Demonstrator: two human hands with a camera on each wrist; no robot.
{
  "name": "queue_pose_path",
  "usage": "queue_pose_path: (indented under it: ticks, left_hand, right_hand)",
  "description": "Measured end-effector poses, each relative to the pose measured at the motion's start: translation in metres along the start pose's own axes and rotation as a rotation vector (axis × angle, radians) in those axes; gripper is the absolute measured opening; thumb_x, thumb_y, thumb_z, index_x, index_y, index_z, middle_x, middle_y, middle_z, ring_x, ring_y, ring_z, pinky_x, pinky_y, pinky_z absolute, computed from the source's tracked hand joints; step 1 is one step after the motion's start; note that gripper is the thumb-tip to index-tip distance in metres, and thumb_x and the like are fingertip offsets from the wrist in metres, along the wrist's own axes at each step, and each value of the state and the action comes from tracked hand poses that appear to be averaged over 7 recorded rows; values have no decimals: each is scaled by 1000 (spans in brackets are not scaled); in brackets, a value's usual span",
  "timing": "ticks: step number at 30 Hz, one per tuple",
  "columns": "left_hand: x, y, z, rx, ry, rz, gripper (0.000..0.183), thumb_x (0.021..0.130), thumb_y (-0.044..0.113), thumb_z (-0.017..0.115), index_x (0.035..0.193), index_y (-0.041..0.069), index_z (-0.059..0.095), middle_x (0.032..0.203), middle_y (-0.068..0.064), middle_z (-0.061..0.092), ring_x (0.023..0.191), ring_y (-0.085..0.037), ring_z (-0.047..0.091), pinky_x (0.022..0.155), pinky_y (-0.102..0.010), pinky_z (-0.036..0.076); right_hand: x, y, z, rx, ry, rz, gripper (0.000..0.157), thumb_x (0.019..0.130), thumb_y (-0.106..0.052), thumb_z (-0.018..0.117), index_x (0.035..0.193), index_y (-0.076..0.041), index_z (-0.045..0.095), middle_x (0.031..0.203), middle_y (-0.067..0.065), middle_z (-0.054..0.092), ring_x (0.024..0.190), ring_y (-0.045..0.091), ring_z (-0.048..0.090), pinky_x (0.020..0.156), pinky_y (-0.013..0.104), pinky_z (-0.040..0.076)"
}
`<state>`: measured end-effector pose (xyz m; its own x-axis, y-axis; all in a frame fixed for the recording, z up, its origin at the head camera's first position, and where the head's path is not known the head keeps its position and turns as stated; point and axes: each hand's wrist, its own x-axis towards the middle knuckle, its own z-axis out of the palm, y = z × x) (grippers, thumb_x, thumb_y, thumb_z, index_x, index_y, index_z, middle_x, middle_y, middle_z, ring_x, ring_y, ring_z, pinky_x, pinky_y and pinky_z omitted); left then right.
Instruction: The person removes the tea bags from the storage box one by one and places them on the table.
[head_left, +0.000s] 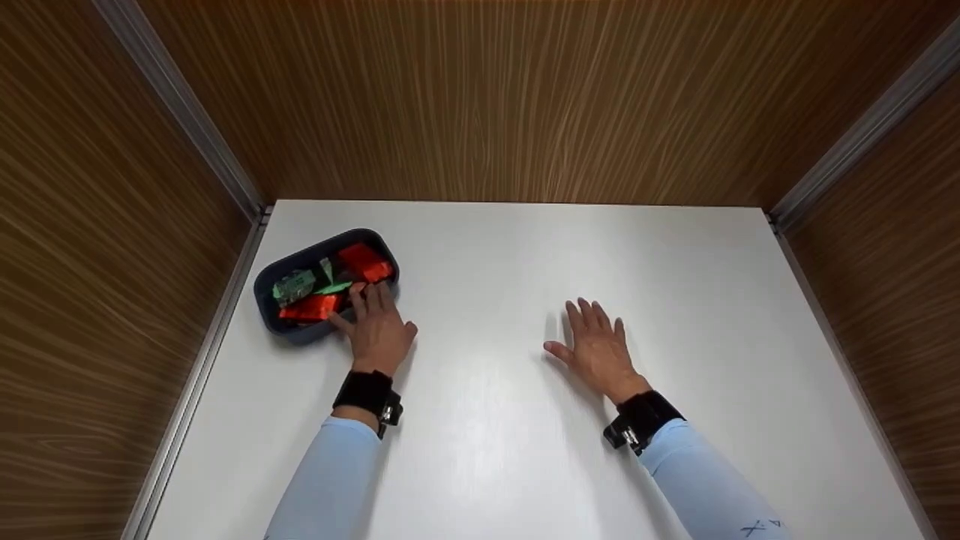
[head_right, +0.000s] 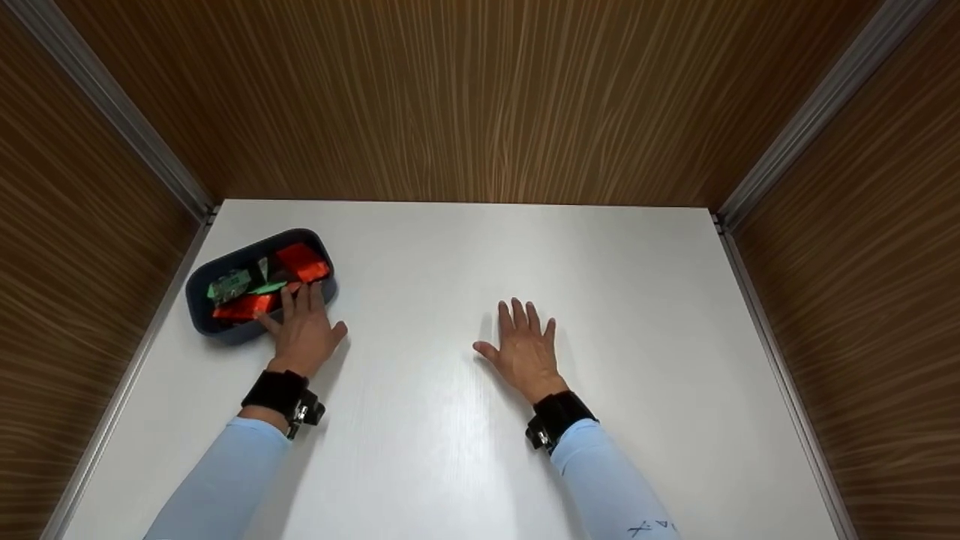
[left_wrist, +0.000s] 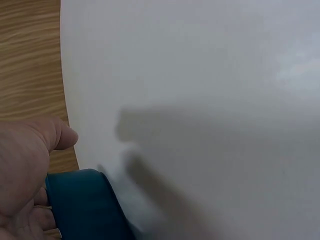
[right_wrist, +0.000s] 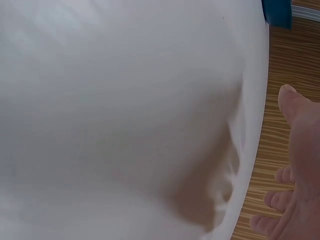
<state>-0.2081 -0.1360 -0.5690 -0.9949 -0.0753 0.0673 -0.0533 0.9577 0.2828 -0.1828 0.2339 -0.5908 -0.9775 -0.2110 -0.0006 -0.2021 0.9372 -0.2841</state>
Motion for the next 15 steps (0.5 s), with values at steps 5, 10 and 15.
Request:
queue_pose_path:
  ticks: [5,10,15]
  left_hand:
    - [3,29,11,19,-23,85,90,82,39,74,150,1,29,152,-21,29,142,-43,15,97,-79,5]
    - [6,66,19,51,-46,169,90,81,42,75,150,4,31,153,-18,30,143,-42,16,99,-77,9]
    - [7,105,24,92,-86,222,89,82,45,72,151,8,32,154,-14,31,143,-40,17,100,-75,14]
  right_hand:
    - [-2,-1,0,14,9,-10,89,90,-65,49,153,-7,24,156,20,22,143,40,15,107,68,10]
    - [-3,0,0,8,11,1,89,90,-65,49,153,-7,26,156,18,23,143,39,15,107,67,11]
    - [-1,-3,-5,-2,19,-8,88,91,-65,48,152,-7,27,156,18,23,143,38,16,107,67,13]
